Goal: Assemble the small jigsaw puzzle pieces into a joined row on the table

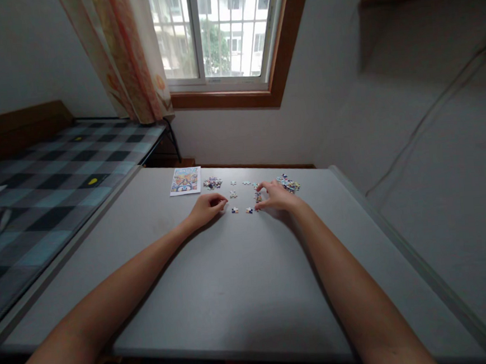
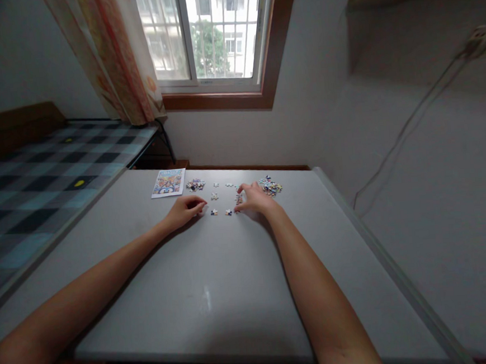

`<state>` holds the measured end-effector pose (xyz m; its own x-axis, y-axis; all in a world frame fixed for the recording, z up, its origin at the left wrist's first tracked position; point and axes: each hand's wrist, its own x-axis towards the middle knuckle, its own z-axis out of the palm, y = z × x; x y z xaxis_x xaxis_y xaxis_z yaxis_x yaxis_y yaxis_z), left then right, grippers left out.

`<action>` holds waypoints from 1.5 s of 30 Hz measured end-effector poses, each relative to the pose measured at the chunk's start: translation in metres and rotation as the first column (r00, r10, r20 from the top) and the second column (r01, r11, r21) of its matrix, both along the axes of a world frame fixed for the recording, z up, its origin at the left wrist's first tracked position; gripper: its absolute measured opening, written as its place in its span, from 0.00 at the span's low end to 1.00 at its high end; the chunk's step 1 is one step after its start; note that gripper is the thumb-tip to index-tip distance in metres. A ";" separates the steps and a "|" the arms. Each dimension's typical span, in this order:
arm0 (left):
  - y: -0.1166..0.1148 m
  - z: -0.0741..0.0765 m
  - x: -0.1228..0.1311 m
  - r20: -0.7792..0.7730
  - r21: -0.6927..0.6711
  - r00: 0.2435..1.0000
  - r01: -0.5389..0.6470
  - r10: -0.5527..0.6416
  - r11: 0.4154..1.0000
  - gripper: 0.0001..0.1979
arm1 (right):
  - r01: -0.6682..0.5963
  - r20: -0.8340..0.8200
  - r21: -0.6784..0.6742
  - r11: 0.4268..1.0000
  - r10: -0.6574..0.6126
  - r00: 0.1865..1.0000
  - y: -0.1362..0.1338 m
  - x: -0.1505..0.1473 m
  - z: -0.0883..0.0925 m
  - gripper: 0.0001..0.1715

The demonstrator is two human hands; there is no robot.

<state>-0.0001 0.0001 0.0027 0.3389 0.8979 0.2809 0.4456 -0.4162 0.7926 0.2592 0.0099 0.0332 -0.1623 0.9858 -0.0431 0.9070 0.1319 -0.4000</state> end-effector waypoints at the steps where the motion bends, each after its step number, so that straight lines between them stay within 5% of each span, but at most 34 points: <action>1: 0.000 0.000 0.000 0.000 -0.002 1.000 0.002 -0.002 1.000 0.10 | 0.007 0.011 -0.020 1.000 -0.007 1.000 -0.001 0.001 0.002 0.36; 7: -0.001 0.001 0.000 -0.001 0.001 1.000 0.006 -0.006 1.000 0.10 | 0.009 0.042 -0.082 0.997 -0.006 0.999 -0.004 0.001 0.011 0.38; 18: 0.001 0.000 0.000 -0.024 0.009 1.000 -0.008 0.008 1.000 0.09 | -0.270 0.027 -0.062 0.961 0.272 0.962 -0.011 -0.022 0.020 0.13; 30: -0.001 0.000 0.001 -0.027 0.018 1.000 0.003 -0.003 1.000 0.10 | -0.334 0.072 -0.128 0.934 0.345 0.936 -0.011 -0.024 0.020 0.11; 35: -0.001 -0.003 0.000 -0.095 0.119 0.995 0.017 -0.005 0.993 0.11 | -0.366 0.002 -0.112 0.924 0.368 0.930 -0.008 -0.021 0.021 0.09; 39: -0.007 -0.001 0.000 -0.206 0.235 0.976 0.113 -0.064 0.965 0.12 | -0.247 -0.132 -0.071 0.967 0.236 0.963 0.001 -0.009 0.014 0.05; 42: -0.013 0.003 0.001 -0.311 0.326 0.944 0.214 -0.109 0.921 0.13 | -0.108 -0.228 0.116 0.987 0.132 0.965 0.009 0.003 0.005 0.08; 45: -0.016 0.006 0.002 -0.395 0.361 0.909 0.288 -0.134 0.887 0.15 | -0.114 -0.316 0.142 0.983 0.154 0.936 0.014 0.011 -0.007 0.09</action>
